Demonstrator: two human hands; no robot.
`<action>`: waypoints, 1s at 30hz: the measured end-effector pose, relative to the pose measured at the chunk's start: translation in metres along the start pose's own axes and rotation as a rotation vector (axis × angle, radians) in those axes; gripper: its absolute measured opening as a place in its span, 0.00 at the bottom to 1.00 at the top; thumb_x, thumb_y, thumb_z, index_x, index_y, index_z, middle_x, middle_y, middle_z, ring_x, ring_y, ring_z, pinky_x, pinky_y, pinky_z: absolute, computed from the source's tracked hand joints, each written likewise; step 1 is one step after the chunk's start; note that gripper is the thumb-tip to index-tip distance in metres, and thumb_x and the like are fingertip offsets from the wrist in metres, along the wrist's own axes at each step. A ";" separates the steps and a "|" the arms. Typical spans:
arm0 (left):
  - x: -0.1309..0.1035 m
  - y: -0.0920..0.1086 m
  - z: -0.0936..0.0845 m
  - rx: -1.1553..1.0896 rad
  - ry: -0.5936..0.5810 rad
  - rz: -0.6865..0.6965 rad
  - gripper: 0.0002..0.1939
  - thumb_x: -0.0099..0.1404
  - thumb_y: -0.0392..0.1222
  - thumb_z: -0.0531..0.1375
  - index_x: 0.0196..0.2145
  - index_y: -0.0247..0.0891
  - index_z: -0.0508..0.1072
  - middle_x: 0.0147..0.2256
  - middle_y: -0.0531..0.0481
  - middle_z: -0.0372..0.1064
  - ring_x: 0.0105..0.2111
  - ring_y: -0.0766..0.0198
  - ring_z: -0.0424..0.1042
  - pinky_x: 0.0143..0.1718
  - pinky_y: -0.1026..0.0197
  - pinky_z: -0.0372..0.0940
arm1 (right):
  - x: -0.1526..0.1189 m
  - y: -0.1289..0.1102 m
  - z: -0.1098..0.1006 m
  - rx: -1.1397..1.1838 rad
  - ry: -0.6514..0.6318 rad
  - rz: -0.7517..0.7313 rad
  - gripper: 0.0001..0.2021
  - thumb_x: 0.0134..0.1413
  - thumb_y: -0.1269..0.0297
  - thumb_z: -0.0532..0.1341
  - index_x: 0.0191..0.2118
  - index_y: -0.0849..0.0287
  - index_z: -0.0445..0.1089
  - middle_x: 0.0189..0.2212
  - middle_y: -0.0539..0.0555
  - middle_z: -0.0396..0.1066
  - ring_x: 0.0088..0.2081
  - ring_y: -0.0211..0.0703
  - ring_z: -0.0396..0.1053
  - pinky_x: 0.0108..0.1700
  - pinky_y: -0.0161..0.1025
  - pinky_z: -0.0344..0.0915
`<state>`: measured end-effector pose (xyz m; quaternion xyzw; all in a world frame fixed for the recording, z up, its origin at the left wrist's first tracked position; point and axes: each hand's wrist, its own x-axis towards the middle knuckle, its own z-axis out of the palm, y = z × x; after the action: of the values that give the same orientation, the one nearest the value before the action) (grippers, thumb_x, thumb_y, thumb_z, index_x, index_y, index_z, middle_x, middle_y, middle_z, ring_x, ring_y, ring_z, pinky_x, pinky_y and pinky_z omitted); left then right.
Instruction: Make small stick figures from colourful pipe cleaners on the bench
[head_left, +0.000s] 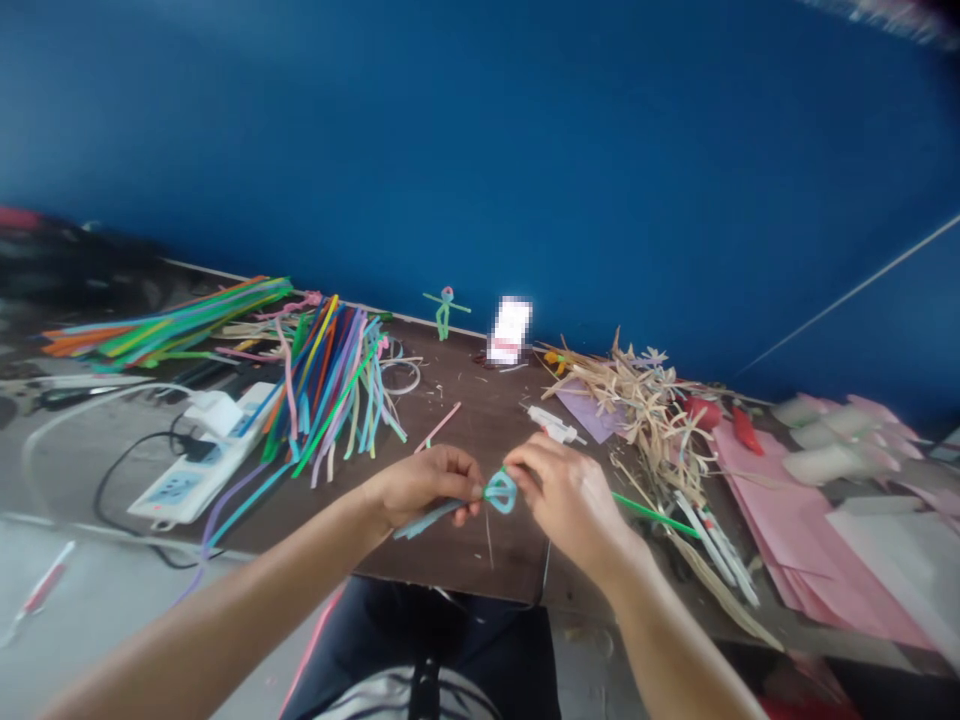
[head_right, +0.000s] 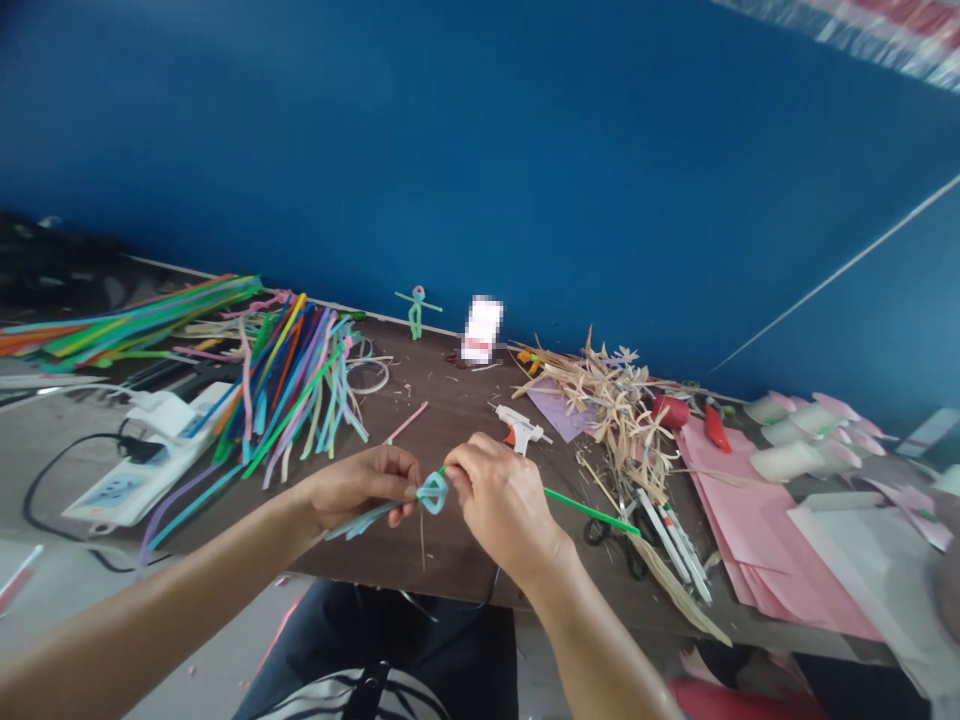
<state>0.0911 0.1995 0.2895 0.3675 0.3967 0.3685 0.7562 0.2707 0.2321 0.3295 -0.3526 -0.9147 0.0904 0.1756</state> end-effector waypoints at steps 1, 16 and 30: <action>-0.001 0.001 0.000 0.069 -0.009 0.007 0.06 0.44 0.36 0.61 0.19 0.31 0.68 0.17 0.52 0.67 0.15 0.72 0.63 0.19 0.69 0.57 | 0.001 0.000 -0.002 0.006 -0.010 -0.011 0.04 0.53 0.71 0.55 0.32 0.57 0.66 0.30 0.48 0.67 0.32 0.35 0.65 0.33 0.31 0.56; 0.005 -0.002 0.009 0.989 0.536 0.322 0.07 0.49 0.36 0.53 0.23 0.35 0.71 0.20 0.52 0.69 0.23 0.66 0.66 0.25 0.67 0.56 | -0.005 -0.019 0.009 -0.180 -0.007 0.027 0.06 0.55 0.70 0.53 0.31 0.57 0.66 0.27 0.49 0.66 0.28 0.36 0.64 0.28 0.33 0.53; 0.015 -0.007 0.007 0.364 0.503 0.292 0.04 0.49 0.36 0.54 0.23 0.34 0.68 0.17 0.55 0.66 0.19 0.69 0.63 0.23 0.66 0.58 | -0.022 -0.017 0.034 -0.084 0.115 0.083 0.09 0.55 0.73 0.51 0.38 0.56 0.67 0.28 0.50 0.68 0.29 0.34 0.67 0.27 0.30 0.55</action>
<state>0.1050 0.2076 0.2817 0.4470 0.5732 0.4750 0.4960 0.2621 0.2037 0.2973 -0.4020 -0.8905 0.0388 0.2093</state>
